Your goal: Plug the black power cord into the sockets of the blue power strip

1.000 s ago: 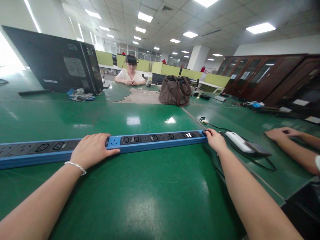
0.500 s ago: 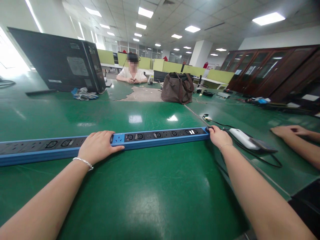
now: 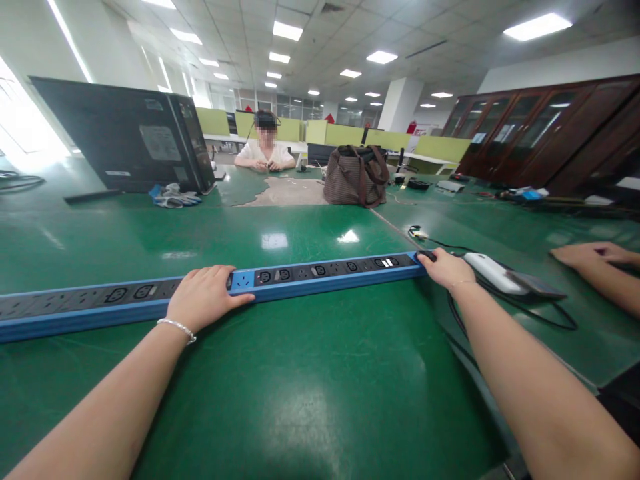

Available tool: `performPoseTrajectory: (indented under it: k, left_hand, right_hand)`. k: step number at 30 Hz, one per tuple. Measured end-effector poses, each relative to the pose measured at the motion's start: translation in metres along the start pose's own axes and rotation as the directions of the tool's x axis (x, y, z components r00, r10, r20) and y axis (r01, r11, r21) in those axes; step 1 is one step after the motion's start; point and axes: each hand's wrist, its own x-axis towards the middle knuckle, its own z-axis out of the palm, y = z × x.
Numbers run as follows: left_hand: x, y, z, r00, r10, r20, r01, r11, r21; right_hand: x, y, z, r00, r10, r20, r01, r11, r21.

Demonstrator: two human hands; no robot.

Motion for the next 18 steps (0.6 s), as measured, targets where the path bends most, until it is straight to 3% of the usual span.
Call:
performPoseTrajectory:
  k: [11,14,18]
  left_hand:
    - [0.0,0.0,-0.001,1.0,0.003,-0.001,-0.003,1.0,-0.001]
    - [-0.001,0.0,-0.001,1.0,0.013,0.0,-0.013,1.0,0.011]
    - [0.0,-0.001,0.001,1.0,0.018,-0.001,-0.018,1.0,0.005]
  right_hand:
    - [0.007,0.003,-0.004,1.0,-0.02,0.004,0.02,0.999,-0.034]
    - [0.012,0.015,-0.002,0.999,0.031,-0.034,-0.025,0.984,0.175]
    - [0.017,0.03,0.002,0.996,0.077,-0.036,-0.045,0.836,0.547]
